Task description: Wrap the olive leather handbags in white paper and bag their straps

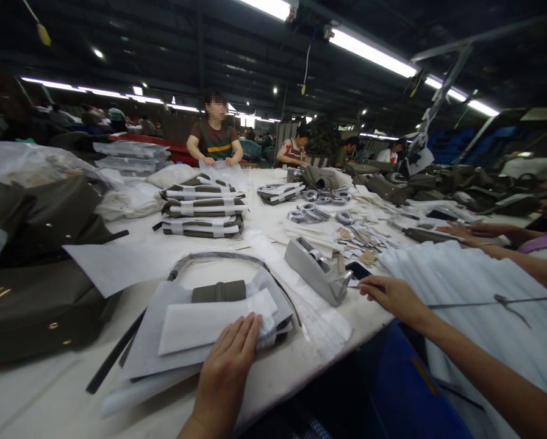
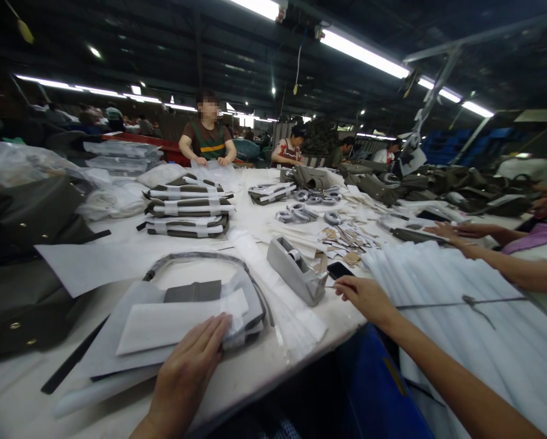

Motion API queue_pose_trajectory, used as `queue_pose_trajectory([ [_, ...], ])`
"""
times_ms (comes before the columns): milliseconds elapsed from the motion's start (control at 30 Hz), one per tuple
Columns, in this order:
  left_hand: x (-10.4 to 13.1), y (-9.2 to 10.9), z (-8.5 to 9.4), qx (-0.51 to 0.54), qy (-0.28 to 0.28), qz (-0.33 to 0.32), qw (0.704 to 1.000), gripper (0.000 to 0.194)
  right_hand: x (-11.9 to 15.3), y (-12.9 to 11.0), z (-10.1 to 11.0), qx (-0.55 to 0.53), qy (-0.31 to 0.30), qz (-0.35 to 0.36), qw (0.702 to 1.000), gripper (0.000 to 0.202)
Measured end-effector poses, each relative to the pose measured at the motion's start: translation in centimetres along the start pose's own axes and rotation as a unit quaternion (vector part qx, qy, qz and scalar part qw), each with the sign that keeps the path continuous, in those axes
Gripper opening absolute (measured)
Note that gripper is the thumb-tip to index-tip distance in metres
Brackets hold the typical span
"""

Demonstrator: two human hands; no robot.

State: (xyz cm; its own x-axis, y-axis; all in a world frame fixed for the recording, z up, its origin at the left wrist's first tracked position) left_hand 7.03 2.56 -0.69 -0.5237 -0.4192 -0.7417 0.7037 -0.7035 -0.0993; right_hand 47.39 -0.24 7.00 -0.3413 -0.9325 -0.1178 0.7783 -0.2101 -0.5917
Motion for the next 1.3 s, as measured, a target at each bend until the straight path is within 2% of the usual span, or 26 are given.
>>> queue_pose_trajectory([
  [233, -0.2, 0.0, 0.2, 0.020, 0.015, 0.010, 1.000, 0.047, 1.4, -0.5, 1.1, 0.088, -0.013, 0.033, 0.995, 0.029],
  [300, 0.0, 0.0, 0.1, 0.021, 0.010, 0.016, 1.000, 0.046, 2.0, -1.8, 1.2, 0.102, -0.013, 0.081, 0.991, 0.029],
  [400, 0.1, 0.1, -0.1, 0.022, -0.002, 0.026, 0.999, 0.045, 2.7, -5.5, 0.5, 0.121, -0.036, 0.202, 0.971, 0.025],
  [500, 0.1, 0.2, -0.2, 0.028, -0.012, 0.042, 0.999, 0.044, 3.1, -10.8, -1.2, 0.119, -0.098, 0.327, 0.933, 0.023],
  [567, -0.1, 0.3, -0.2, 0.031, -0.011, 0.052, 0.998, 0.042, 2.9, -14.6, -2.8, 0.105, -0.159, 0.384, 0.903, 0.024],
  [667, -0.4, 0.3, -0.1, 0.034, 0.001, 0.052, 0.998, 0.036, 1.9, -19.4, -5.5, 0.095, -0.262, 0.418, 0.865, 0.026],
  [733, -0.6, 0.4, 0.0, 0.036, 0.021, 0.053, 0.998, 0.034, 0.7, -21.5, -7.6, 0.109, -0.312, 0.432, 0.840, 0.025],
  [833, -0.6, 0.4, 0.0, 0.035, 0.046, 0.060, 0.996, 0.034, -1.5, -23.0, -10.6, 0.168, -0.341, 0.459, 0.803, 0.019],
  [967, -0.6, 0.5, -0.2, 0.036, 0.047, 0.072, 0.996, 0.033, -3.8, -23.9, -13.8, 0.256, -0.360, 0.482, 0.757, 0.012],
  [1167, -0.8, 0.4, -0.2, 0.049, 0.058, 0.087, 0.993, 0.036, -4.6, -26.1, -15.9, 0.354, -0.394, 0.498, 0.687, 0.011],
  [1300, -0.6, 0.4, -0.3, 0.054, 0.068, 0.090, 0.992, 0.035, -4.3, -27.4, -16.9, 0.388, -0.398, 0.503, 0.662, 0.005],
])
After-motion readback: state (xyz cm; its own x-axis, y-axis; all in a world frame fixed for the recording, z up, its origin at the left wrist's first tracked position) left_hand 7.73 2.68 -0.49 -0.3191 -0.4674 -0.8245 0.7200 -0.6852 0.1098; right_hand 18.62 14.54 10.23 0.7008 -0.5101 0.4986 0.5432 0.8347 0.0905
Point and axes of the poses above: each hand's wrist, its own x-axis away from the middle knuckle, its own z-axis out of the back of the hand, y = z × x, the point moved 2 cm from there along -x, towards the middle knuckle, and after that the axes turned 8 degrees about y, right-handed, at the moved point
